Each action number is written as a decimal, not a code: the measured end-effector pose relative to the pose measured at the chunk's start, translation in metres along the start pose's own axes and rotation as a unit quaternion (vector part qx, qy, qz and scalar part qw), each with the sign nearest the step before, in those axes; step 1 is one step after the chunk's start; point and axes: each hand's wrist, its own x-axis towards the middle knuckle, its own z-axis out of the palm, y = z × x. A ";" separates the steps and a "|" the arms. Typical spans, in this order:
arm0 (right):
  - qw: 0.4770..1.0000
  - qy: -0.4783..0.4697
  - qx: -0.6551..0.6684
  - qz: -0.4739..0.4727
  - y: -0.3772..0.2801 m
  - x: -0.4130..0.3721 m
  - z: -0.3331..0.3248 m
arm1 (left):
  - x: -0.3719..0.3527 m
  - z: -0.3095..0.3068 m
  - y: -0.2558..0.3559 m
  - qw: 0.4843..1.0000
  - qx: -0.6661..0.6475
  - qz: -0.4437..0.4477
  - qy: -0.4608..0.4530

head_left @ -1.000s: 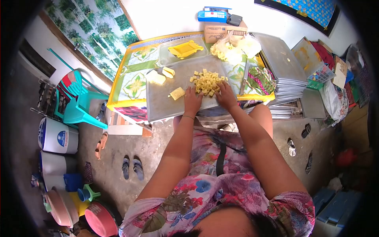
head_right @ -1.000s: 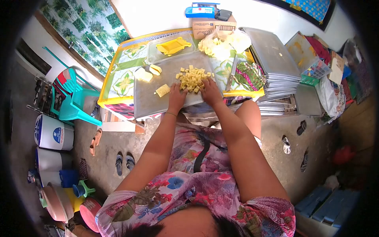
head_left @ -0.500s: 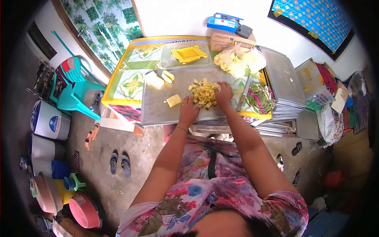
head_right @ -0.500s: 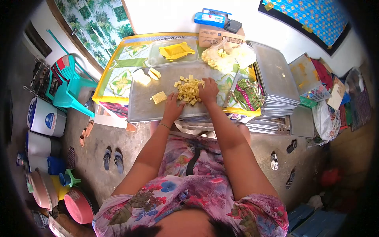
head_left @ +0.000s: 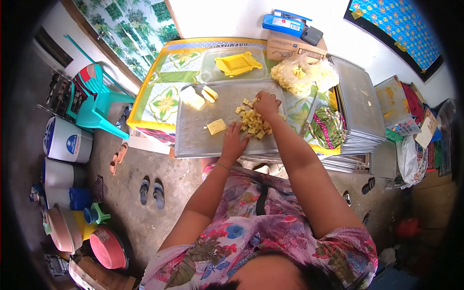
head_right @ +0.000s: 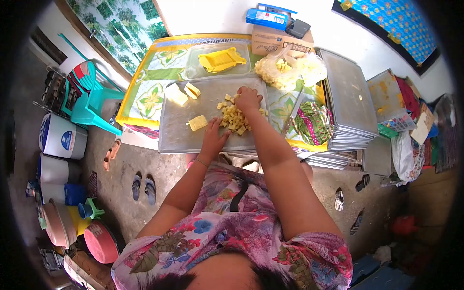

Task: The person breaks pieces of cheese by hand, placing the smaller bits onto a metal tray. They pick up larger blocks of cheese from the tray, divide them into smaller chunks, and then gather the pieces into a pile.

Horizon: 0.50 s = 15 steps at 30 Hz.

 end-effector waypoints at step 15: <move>0.679 -0.177 0.711 0.037 0.002 -0.109 -0.021 | 0.012 -0.033 0.050 0.862 -0.487 -0.138 0.026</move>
